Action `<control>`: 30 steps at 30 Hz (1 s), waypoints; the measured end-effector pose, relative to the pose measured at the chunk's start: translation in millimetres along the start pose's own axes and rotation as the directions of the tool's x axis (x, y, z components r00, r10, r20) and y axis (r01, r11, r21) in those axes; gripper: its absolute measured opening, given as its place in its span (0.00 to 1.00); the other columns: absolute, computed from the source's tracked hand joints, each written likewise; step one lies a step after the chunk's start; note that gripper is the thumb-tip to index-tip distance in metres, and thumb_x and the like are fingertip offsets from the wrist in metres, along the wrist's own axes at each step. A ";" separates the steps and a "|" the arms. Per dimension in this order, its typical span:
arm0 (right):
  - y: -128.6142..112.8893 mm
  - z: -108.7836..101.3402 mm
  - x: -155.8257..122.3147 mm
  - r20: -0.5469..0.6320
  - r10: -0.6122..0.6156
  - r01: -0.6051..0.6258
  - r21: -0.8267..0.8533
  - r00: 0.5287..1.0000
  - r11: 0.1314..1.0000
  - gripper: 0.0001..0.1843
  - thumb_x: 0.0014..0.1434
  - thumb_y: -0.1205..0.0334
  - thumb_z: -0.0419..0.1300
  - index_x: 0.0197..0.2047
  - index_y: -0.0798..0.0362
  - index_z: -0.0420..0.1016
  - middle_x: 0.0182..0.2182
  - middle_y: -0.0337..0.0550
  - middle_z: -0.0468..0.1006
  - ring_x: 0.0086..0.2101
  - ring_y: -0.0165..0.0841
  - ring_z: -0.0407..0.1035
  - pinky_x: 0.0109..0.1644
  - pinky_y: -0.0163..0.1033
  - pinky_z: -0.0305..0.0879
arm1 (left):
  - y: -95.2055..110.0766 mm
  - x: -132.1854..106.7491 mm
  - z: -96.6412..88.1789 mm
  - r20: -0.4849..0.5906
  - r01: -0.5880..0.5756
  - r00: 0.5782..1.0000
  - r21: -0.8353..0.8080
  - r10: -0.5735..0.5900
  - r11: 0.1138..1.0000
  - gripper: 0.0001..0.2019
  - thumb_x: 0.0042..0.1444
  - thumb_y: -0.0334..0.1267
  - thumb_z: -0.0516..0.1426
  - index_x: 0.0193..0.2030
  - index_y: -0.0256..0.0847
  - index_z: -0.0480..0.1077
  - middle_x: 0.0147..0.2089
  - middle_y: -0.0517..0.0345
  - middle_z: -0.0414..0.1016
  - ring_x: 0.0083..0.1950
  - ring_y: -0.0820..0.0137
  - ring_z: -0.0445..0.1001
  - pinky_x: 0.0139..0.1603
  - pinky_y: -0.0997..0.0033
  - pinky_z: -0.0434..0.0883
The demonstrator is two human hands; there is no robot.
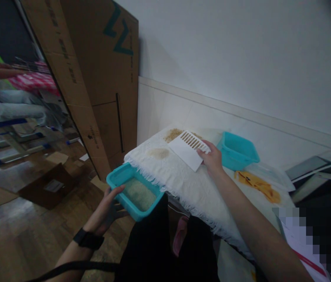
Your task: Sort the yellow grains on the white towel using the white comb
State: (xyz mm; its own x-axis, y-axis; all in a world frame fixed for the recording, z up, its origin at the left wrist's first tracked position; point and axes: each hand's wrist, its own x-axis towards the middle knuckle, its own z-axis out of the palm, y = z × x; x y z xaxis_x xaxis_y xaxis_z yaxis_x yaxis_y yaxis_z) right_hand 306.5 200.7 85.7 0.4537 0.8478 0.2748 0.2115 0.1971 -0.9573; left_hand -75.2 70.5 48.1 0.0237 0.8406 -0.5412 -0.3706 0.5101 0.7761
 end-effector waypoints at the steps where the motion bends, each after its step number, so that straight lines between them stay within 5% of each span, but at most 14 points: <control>1: 3.1 0.8 2.1 0.003 0.012 -0.012 -0.004 1.000 1.000 0.41 0.37 0.51 0.75 0.57 0.53 0.78 0.46 0.51 0.84 0.43 0.48 0.79 0.44 0.52 0.78 | 0.1 -0.2 -0.1 0.006 -0.004 1.000 0.004 0.004 1.000 0.37 0.55 0.50 0.69 0.68 0.53 0.59 0.54 0.45 0.77 0.42 0.54 0.83 0.41 0.50 0.81; 10: 3.6 5.7 -16.2 0.125 0.269 -0.281 0.089 0.955 0.956 0.43 0.30 0.58 0.77 0.54 0.51 0.80 0.36 0.42 0.85 0.33 0.42 0.78 0.33 0.47 0.77 | -1.1 -1.7 2.5 -0.010 0.004 1.000 -0.011 -0.004 1.000 0.35 0.55 0.49 0.69 0.66 0.52 0.61 0.55 0.44 0.77 0.44 0.53 0.83 0.44 0.46 0.81; 30: -26.2 21.6 -101.5 0.420 0.218 -0.276 0.082 0.881 0.958 0.39 0.38 0.49 0.80 0.55 0.49 0.80 0.38 0.44 0.86 0.34 0.42 0.79 0.37 0.46 0.78 | -2.8 -1.8 4.8 -0.003 0.011 1.000 -0.003 -0.011 1.000 0.37 0.54 0.49 0.69 0.67 0.55 0.59 0.51 0.48 0.77 0.41 0.54 0.83 0.41 0.49 0.81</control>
State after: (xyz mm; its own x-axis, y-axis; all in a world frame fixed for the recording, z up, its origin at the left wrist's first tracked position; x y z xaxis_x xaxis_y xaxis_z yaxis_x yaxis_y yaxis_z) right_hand 236.3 120.1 81.0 0.0824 0.9966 -0.0046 0.0062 -0.0052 -1.0000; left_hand -69.7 68.5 48.4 0.0245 0.8345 -0.5505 -0.3727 0.5186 0.7695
